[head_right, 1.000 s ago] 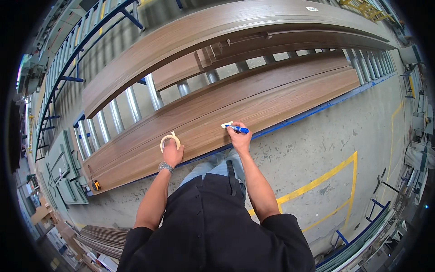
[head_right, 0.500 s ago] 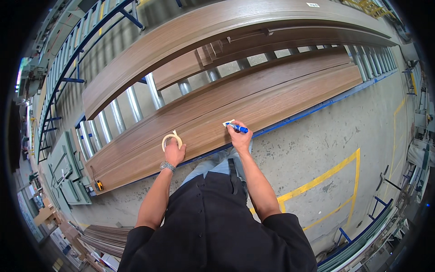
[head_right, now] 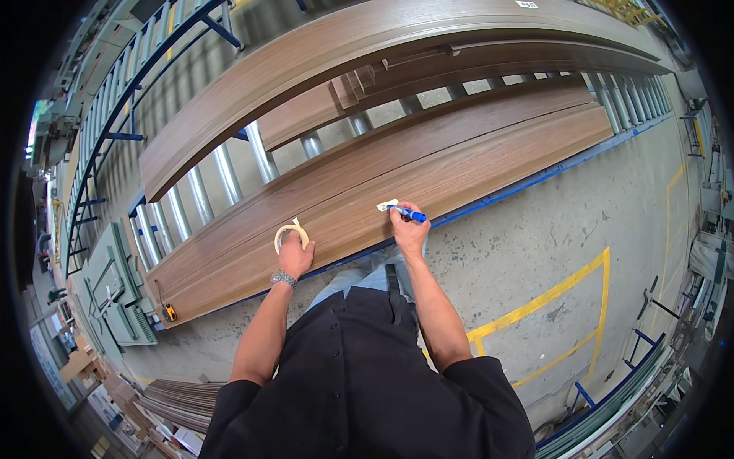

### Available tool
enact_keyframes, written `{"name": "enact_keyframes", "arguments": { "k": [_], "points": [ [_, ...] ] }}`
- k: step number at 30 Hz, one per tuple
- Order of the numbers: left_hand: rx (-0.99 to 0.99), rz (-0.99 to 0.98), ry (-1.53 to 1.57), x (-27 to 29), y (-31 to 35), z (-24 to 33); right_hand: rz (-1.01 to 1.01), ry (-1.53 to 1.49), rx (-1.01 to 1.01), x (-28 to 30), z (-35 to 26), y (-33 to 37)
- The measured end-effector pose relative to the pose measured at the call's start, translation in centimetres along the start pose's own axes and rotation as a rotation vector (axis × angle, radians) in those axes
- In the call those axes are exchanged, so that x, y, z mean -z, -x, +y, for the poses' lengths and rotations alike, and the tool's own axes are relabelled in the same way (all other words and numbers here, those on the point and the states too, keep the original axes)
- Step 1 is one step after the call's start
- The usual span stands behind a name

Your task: Measure and mark dimensions on wooden planks using a tape measure and marker.

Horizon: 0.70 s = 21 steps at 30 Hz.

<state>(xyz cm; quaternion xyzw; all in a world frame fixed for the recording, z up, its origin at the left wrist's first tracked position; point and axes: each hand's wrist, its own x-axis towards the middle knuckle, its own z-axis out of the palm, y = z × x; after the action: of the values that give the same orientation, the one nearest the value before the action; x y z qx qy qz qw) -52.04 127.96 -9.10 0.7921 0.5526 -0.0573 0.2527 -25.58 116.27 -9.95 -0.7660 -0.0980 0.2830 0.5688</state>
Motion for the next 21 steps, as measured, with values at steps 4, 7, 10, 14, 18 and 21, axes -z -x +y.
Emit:
{"name": "enact_keyframes", "arguments": {
  "k": [4,7,10,14,18,21],
  "points": [
    [0.008,-0.015,0.004,-0.2,0.0,0.0,-0.037,-0.050,-0.012,1.1,0.3,-0.7],
    [0.037,-0.028,0.004,-0.1,0.0,-0.2,-0.068,-0.040,0.012,1.3,-0.7,-0.6],
    [0.039,-0.028,0.011,0.0,0.0,0.1,-0.101,-0.102,0.024,1.4,-0.9,-0.8],
    [0.047,-0.016,0.005,0.1,0.0,0.0,-0.117,-0.051,-0.038,1.1,-2.1,-0.6],
    [0.031,-0.005,0.014,0.0,-0.1,0.3,-0.019,0.070,-0.001,1.0,-0.6,-0.7],
    [0.053,-0.021,0.000,-0.1,-0.1,0.1,-0.041,0.049,-0.003,0.7,-1.0,-0.2]
  ]
}}
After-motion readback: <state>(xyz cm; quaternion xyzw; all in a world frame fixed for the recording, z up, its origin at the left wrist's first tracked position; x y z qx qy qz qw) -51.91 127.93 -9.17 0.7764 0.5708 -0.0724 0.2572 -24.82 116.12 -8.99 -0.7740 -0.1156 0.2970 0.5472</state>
